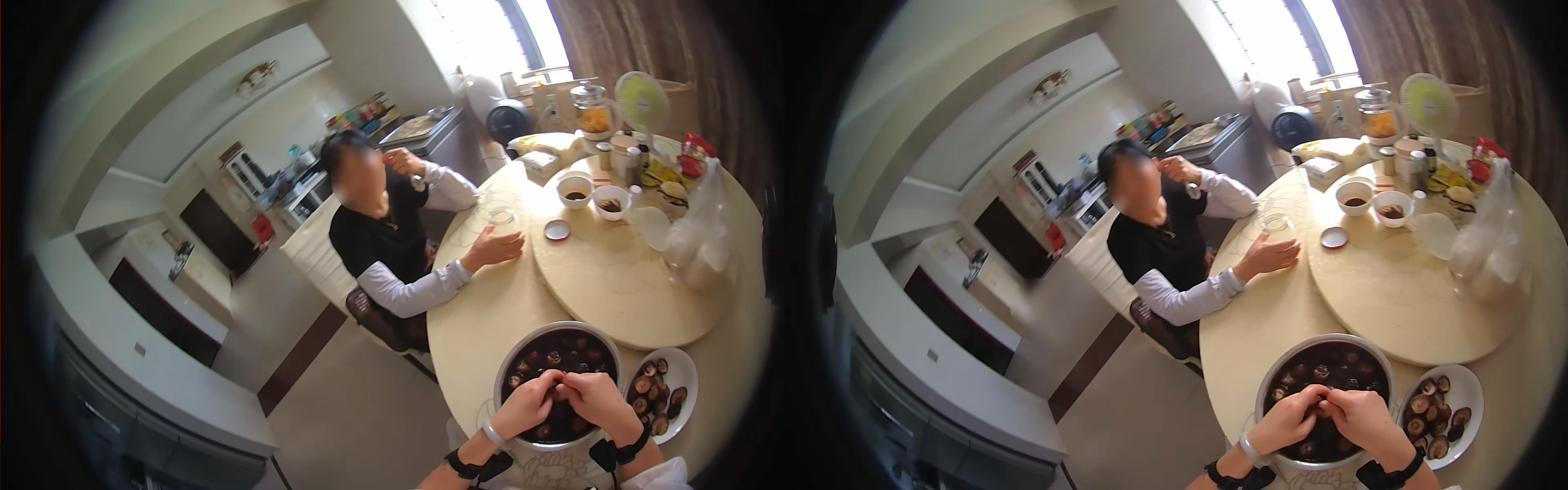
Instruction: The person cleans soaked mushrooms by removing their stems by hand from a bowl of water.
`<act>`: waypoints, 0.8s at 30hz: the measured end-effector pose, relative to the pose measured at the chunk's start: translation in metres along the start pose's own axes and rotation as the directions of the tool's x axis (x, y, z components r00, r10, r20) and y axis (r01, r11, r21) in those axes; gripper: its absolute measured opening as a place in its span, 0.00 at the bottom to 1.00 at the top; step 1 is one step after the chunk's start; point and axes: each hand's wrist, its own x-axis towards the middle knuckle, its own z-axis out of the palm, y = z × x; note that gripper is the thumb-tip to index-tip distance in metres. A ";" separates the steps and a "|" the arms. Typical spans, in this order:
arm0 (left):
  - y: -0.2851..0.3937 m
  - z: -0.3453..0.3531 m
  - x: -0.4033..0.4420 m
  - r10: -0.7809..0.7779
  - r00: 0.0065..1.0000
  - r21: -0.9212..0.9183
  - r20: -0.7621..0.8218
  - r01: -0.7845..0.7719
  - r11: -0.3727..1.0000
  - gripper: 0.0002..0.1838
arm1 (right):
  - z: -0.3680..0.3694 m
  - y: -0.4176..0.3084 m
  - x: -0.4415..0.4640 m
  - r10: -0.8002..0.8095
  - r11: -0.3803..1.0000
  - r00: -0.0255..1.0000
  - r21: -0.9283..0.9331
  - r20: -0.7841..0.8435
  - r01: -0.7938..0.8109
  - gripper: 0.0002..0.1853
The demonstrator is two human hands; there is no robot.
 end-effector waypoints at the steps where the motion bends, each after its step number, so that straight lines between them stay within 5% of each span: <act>1: 0.001 -0.002 0.000 -0.009 1.000 0.002 -0.026 0.009 1.000 0.21 | -0.002 -0.001 0.000 -0.012 0.999 1.000 0.034 -0.004 0.012 0.05; 4: 0.005 -0.006 0.001 -0.107 0.994 -0.131 -0.001 0.106 0.986 0.18 | -0.001 0.006 -0.001 0.118 0.989 0.993 0.088 0.025 -0.119 0.05; 7: 0.005 -0.005 0.002 -0.184 0.983 -0.196 -0.009 0.179 0.964 0.14 | 0.002 0.011 -0.002 0.080 0.996 0.996 -0.041 0.047 -0.078 0.07; 9: 0.001 0.000 0.003 -0.107 0.994 0.011 0.008 0.107 0.994 0.12 | 0.002 0.012 -0.005 0.041 0.990 0.998 -0.139 0.050 -0.034 0.08; 15: -0.017 0.010 0.002 0.110 0.993 0.163 0.043 -0.115 0.980 0.13 | 0.004 0.003 -0.006 0.044 0.953 0.995 -0.302 0.092 -0.014 0.08; 21: 0.003 -0.003 0.004 -0.105 0.994 -0.204 0.040 0.111 0.973 0.17 | 0.006 0.013 -0.002 0.005 0.995 0.991 -0.093 -0.131 -0.018 0.05; 24: 0.012 -0.005 0.005 -0.095 0.995 -0.147 0.038 0.099 0.984 0.16 | 0.006 0.015 -0.002 0.131 0.984 0.984 0.139 -0.125 -0.114 0.04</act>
